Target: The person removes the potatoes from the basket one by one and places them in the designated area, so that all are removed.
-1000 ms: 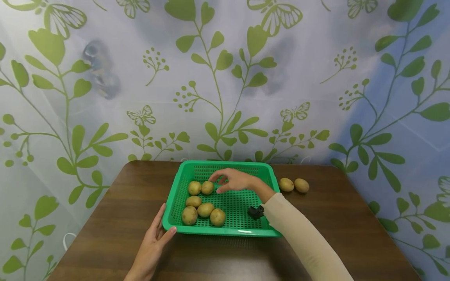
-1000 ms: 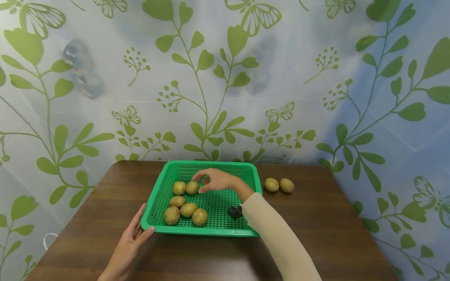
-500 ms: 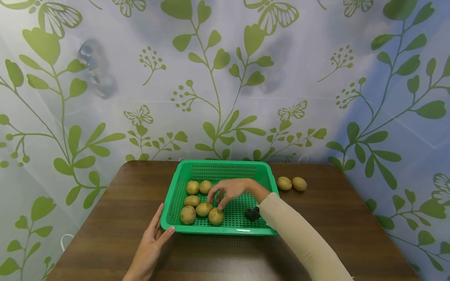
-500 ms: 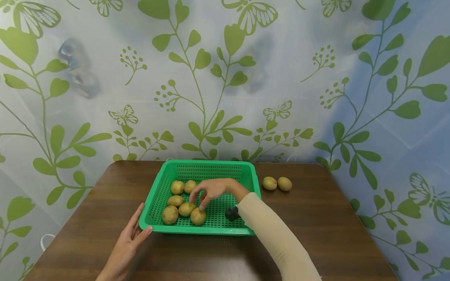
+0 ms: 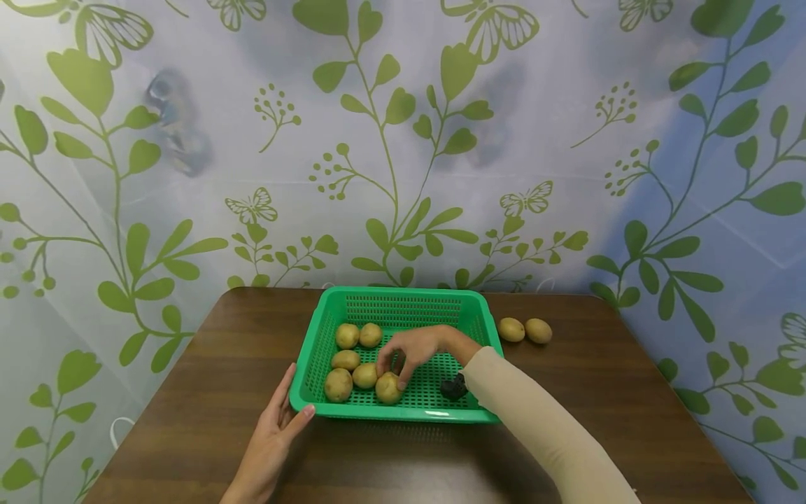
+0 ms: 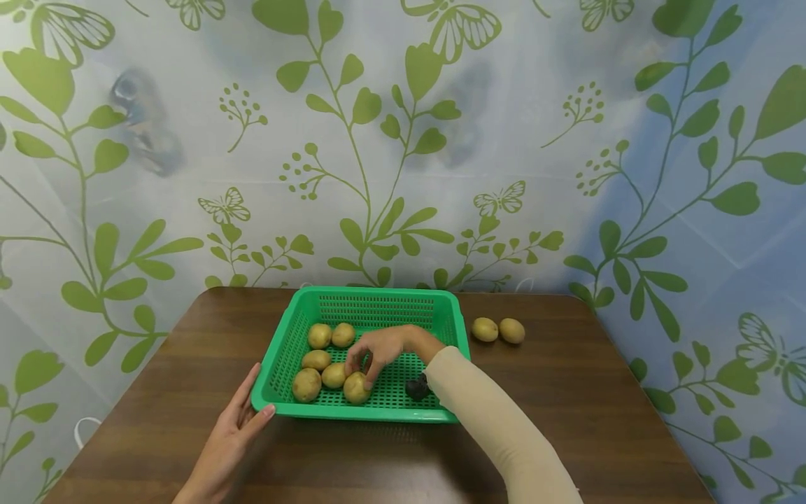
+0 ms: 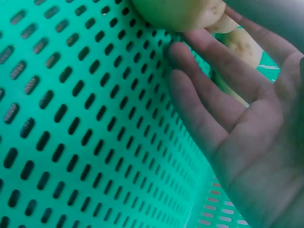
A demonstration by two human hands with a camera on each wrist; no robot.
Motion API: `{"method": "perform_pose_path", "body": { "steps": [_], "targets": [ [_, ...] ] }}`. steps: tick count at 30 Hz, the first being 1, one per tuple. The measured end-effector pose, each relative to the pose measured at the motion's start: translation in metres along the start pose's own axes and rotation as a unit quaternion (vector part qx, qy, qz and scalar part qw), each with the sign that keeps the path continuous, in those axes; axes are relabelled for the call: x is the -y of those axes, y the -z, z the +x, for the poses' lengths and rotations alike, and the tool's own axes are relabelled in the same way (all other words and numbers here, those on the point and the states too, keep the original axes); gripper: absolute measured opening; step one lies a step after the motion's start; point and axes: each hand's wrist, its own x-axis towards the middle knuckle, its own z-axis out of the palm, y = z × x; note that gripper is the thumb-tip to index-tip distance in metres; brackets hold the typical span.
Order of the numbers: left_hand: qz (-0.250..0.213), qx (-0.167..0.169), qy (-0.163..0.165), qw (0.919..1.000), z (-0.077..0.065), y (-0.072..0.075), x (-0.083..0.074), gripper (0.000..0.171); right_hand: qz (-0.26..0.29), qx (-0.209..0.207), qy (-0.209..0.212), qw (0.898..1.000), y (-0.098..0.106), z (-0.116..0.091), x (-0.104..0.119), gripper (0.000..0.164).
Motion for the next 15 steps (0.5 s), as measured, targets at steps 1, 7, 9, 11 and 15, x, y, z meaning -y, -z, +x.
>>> {"method": "perform_pose_path", "body": {
  "steps": [1,7,9,11,15],
  "targets": [
    [0.001,0.000,0.000,1.0000,0.0001,-0.0003,-0.0003,0.082,0.000,0.003,0.004,1.000,-0.0005,0.0005,-0.0003,0.035],
    [0.002,0.000,0.004,1.0000,0.0009,-0.0014,-0.0015,0.081,0.006,-0.001,-0.015,1.000,-0.0020,0.0014,-0.0013,0.037],
    [0.001,0.001,0.005,1.0000,0.0009,-0.0014,-0.0010,0.081,0.002,0.000,-0.023,1.000,-0.0009,-0.0006,-0.0013,0.037],
    [0.001,0.002,0.005,1.0000,0.0010,-0.0017,-0.0010,0.081,0.005,0.001,-0.033,0.999,0.0010,-0.0036,-0.0009,0.038],
    [0.003,0.002,0.002,1.0000,0.0001,-0.0019,-0.0005,0.081,0.025,-0.014,-0.039,0.999,0.0055,-0.0072,0.0002,0.039]
  ]
}}
